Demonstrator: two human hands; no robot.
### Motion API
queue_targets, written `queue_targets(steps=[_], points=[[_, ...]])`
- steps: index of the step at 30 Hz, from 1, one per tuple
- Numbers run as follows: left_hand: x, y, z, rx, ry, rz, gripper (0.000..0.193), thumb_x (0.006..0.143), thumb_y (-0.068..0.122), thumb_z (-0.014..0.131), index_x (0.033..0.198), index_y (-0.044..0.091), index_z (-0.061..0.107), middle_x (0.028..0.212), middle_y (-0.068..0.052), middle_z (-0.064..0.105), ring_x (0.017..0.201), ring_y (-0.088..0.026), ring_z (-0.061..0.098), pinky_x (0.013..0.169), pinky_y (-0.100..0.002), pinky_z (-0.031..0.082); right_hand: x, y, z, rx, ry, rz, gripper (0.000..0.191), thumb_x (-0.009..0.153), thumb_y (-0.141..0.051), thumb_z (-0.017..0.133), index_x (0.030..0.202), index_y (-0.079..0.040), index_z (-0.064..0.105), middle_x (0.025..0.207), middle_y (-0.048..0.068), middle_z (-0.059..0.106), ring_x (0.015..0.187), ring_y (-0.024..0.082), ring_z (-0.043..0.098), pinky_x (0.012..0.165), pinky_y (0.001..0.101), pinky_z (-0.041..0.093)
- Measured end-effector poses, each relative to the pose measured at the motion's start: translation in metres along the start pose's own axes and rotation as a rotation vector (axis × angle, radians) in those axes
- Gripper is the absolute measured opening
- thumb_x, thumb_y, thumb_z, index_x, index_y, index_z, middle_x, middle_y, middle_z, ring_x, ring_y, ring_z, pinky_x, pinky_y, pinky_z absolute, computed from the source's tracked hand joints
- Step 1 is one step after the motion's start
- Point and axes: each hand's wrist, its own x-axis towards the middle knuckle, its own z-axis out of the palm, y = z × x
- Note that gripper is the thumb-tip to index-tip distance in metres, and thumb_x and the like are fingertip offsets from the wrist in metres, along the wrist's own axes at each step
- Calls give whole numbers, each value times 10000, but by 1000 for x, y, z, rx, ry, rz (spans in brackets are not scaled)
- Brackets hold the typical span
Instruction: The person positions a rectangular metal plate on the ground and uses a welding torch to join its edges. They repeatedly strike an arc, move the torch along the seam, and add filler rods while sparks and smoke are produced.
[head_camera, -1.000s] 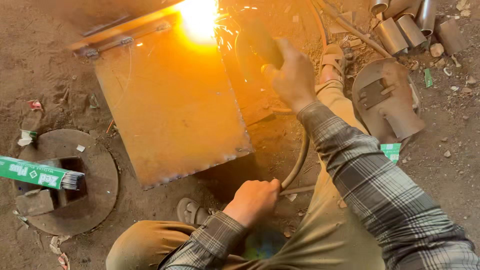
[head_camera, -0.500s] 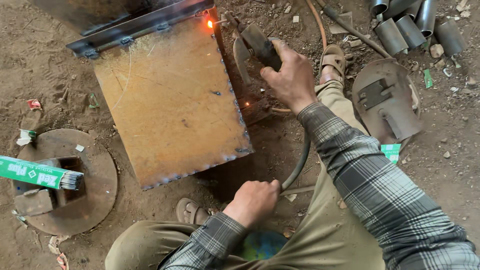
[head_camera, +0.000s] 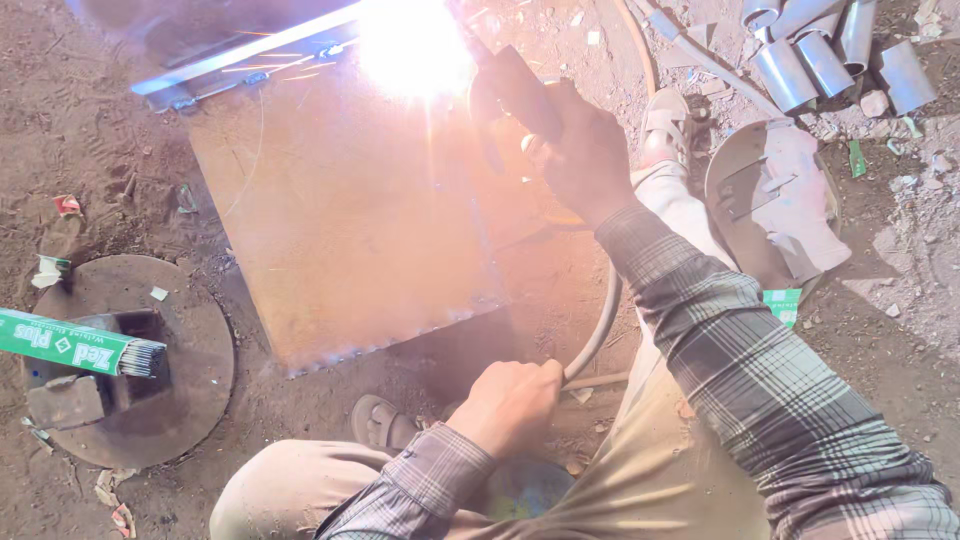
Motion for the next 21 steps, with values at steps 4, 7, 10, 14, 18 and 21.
queue_targets(steps=[4, 7, 10, 14, 18, 21], points=[[-1, -3, 3, 12, 69, 39, 86, 853, 111, 623, 910, 47, 622, 743, -162, 698, 686, -364, 699, 587, -468, 548, 0, 5, -5, 65, 9, 13, 396, 886, -209, 667, 1229, -13, 636, 963, 149, 725, 868, 293, 717, 765, 439, 571], [6, -2, 5, 67, -133, -91, 93, 928, 121, 570, 941, 32, 595, 738, -155, 698, 641, -336, 710, 567, -453, 556, 1, 6, -6, 72, -18, 62, 404, 888, -201, 638, 1236, 4, 636, 924, 127, 722, 796, 241, 721, 742, 412, 588], [8, -1, 7, 108, -123, -69, 104, 939, 121, 546, 932, 35, 605, 736, -153, 707, 656, -332, 718, 571, -446, 557, 1, 6, -7, 27, -38, 81, 447, 875, -202, 640, 1274, 0, 641, 929, 156, 738, 770, 258, 731, 750, 404, 600], [8, -1, 10, 141, -96, -58, 142, 953, 137, 514, 930, 42, 617, 734, -162, 715, 684, -341, 727, 577, -453, 559, 0, 5, -8, 63, -32, 29, 500, 851, -209, 666, 1302, 7, 636, 1001, 177, 768, 817, 257, 768, 813, 378, 618], [8, -3, 11, 114, -100, -55, 153, 958, 134, 502, 938, 40, 621, 731, -164, 715, 689, -341, 729, 588, -459, 561, 0, 4, -8, 47, -41, 15, 503, 842, -214, 680, 1289, 14, 645, 973, 183, 766, 828, 266, 767, 814, 376, 614], [8, -2, 11, 118, -94, -53, 162, 967, 135, 494, 946, 35, 619, 729, -163, 715, 687, -342, 729, 592, -461, 564, 0, 5, -7, 66, -35, 15, 497, 847, -215, 673, 1286, 18, 647, 982, 181, 770, 846, 261, 775, 822, 373, 617]])
